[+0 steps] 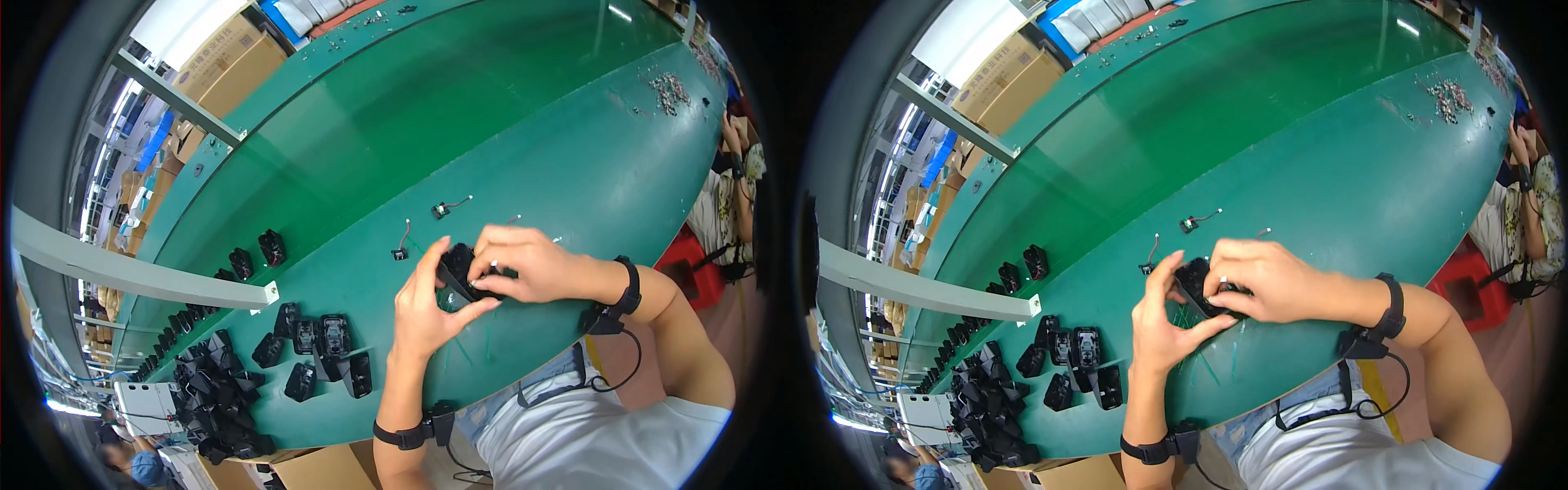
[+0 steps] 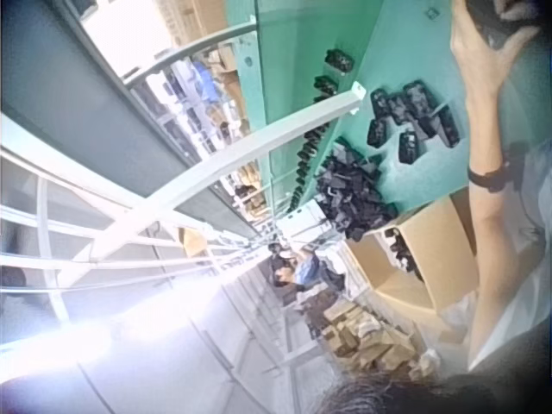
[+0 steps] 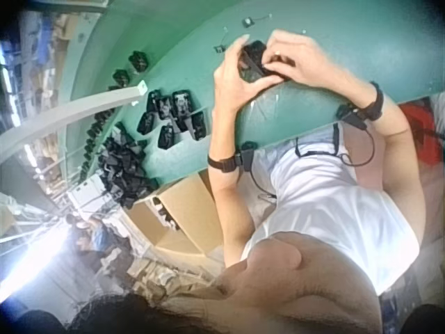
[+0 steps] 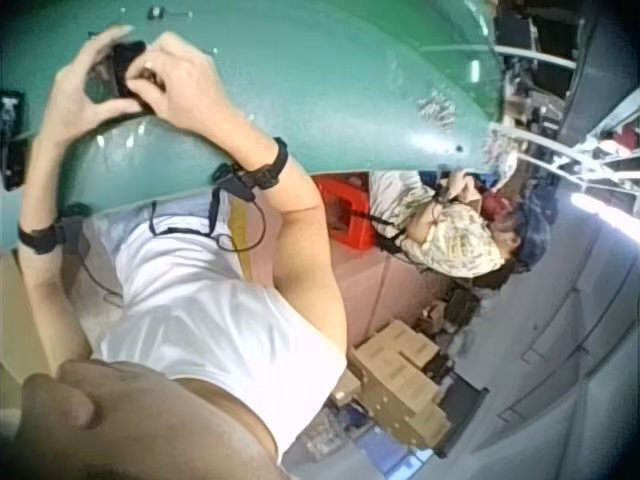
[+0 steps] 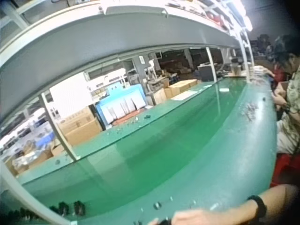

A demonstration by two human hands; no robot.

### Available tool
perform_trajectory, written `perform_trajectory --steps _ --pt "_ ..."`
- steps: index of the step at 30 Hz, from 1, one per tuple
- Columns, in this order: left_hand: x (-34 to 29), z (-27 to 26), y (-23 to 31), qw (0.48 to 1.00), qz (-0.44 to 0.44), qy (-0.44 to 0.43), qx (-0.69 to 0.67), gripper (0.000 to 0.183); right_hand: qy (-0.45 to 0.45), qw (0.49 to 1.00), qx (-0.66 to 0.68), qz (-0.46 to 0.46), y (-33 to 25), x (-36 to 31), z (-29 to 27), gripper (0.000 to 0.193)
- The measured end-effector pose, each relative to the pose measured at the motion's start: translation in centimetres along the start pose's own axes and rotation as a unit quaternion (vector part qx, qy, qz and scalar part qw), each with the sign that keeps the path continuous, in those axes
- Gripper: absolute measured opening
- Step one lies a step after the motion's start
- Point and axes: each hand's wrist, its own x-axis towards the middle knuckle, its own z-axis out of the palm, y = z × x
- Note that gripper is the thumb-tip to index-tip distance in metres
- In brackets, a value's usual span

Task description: The person assembles small black electronic devices on a green workbench. They pick up black plastic housings and insert small circuit boards with wires into them, then place the completed units in a row. The person handles the components by hand, repeatedly performing the insertion and placement steps.

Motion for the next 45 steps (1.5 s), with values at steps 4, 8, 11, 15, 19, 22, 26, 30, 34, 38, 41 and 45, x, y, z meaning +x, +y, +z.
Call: perform_trajectory --steps 4,8,11,15,19,22,26,30,34,38,41,45 --pt "0.1 0.2 -0.1 0.999 0.020 0.023 -0.030 0.096 0.005 0.998 0.047 0.038 -0.3 0.6 -0.5 0.012" --pt "0.2 0.0 0.0 1.000 0.007 0.009 -0.027 0.093 0.028 0.999 -0.020 -0.019 -0.6 0.2 -0.3 0.011" --pt "-0.1 0.1 0.6 1.000 -0.012 -0.012 -0.010 0.092 0.023 0.993 -0.101 -0.058 -0.9 -0.1 -0.2 0.010" --pt "0.0 0.5 0.5 1.000 0.022 -0.014 0.011 0.092 -0.013 0.992 -0.120 -0.047 -0.8 -0.4 0.3 0.009" --pt "-0.1 0.4 0.3 1.000 -0.001 -0.020 -0.015 0.094 -0.077 0.996 0.032 0.031 0.7 0.2 -0.8 0.013" --pt "0.0 -0.1 -0.2 0.995 -0.047 0.000 -0.086 0.094 -0.039 0.997 0.050 -0.032 0.1 0.7 -1.3 0.021" --pt "-0.2 0.7 -0.8 0.980 -0.089 0.025 -0.177 0.092 -0.042 0.990 0.129 0.029 0.0 0.5 -0.8 0.027" --pt "-1.1 0.5 -0.5 0.972 -0.137 0.054 -0.183 0.091 -0.037 0.961 0.252 0.110 0.2 0.4 -0.4 0.023" --pt "0.2 -0.9 1.4 0.995 -0.003 0.081 -0.054 0.073 -0.041 0.897 0.404 0.173 0.8 0.6 -0.9 0.021" --pt "0.4 -0.5 1.1 0.993 0.062 0.101 -0.001 0.060 -0.056 0.733 0.615 0.286 2.0 0.4 -0.7 0.021" --pt "0.2 -0.3 1.3 0.994 0.042 0.097 -0.030 0.054 -0.076 0.704 0.644 0.288 2.6 -0.2 -0.6 0.022" --pt "0.0 -0.6 0.5 0.993 0.080 0.085 -0.015 0.060 -0.067 0.691 0.657 0.292 2.2 -0.1 -0.2 0.020"
